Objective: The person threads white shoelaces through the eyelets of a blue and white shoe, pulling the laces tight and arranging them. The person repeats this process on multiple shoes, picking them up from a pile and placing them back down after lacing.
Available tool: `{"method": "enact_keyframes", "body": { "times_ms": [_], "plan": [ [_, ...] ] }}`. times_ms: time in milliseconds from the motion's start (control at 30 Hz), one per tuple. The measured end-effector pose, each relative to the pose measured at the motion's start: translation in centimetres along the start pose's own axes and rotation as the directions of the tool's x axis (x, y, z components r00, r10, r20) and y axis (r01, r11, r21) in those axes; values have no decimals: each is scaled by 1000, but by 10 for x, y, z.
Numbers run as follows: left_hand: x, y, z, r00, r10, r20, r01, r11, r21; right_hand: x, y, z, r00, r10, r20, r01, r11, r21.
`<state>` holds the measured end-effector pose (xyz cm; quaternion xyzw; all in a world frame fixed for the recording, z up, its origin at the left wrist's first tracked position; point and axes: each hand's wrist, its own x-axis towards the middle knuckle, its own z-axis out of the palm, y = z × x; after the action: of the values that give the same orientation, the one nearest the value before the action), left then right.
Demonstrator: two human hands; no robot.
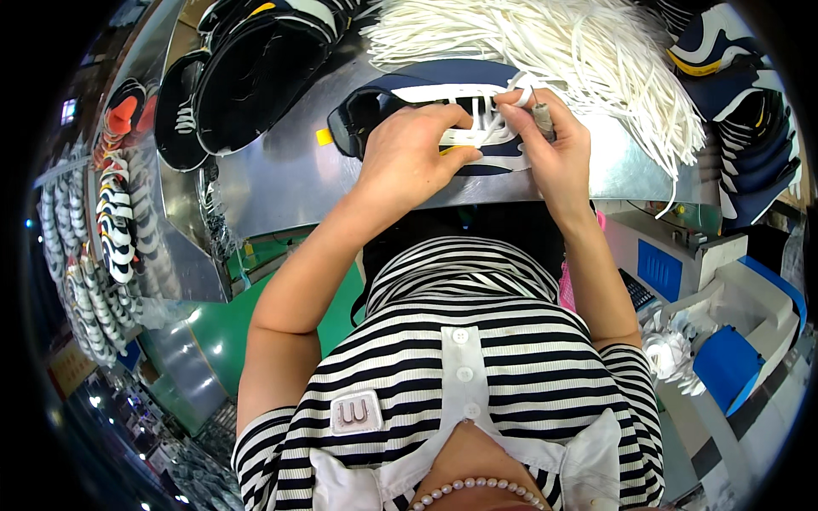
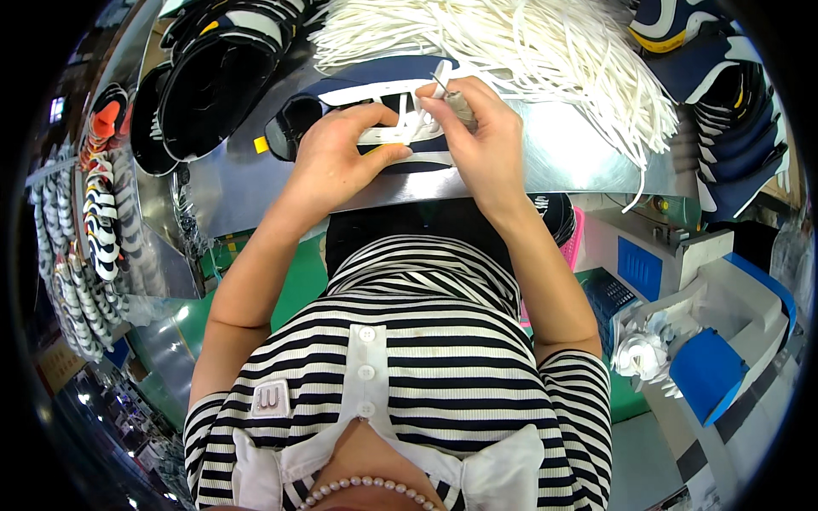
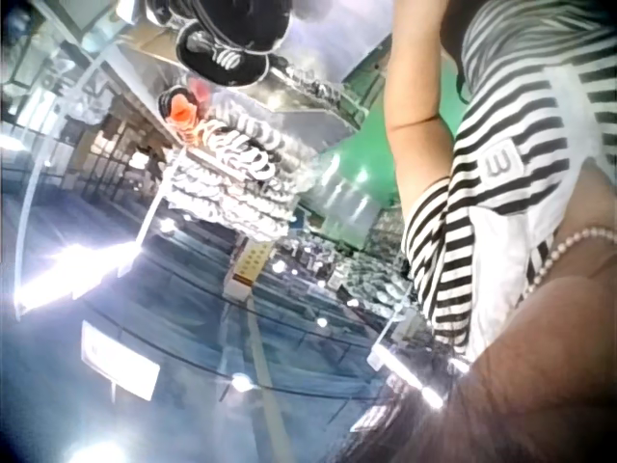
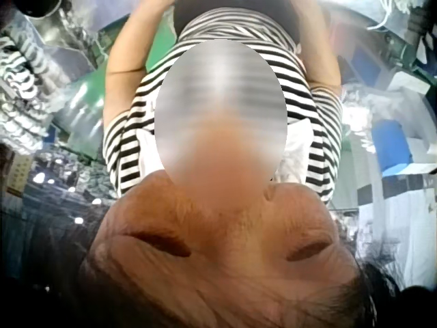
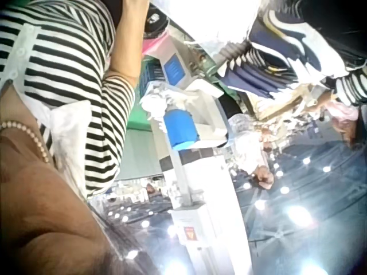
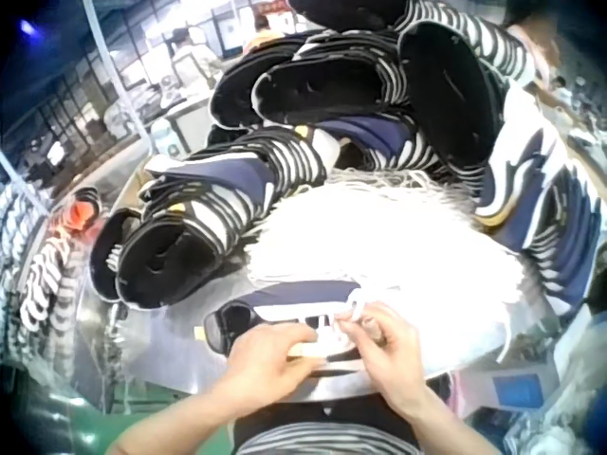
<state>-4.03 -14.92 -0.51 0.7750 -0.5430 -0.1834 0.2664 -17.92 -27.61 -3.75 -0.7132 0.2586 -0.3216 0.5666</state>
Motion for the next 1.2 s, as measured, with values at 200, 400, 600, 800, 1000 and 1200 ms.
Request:
{"method": "enact_keyframes", "body": {
  "times_ms": [200,400,600,800,1000,1200],
  "plan": [
    [4,3,3,999,-24,-23,24,1000,0,-2,1,-2,988,153,2,-152,981,121],
    [7,1,2,1000,-26,-12,26,999,-41,0,2,0,992,125,-22,-122,989,79],
    [10,2,3,983,-175,58,179,982,-63,-12,-5,-1,986,140,-97,-133,989,69],
    [6,5,12,991,-94,-90,98,994,39,-53,-20,-25,949,294,110,-272,945,-179],
    [4,2,16,990,4,-140,-1,1000,24,-54,-11,-19,961,256,110,-235,957,-169],
    [1,1,19,968,164,-192,-164,986,14,-50,-15,-8,943,323,74,-303,931,-204]
  ]
}}
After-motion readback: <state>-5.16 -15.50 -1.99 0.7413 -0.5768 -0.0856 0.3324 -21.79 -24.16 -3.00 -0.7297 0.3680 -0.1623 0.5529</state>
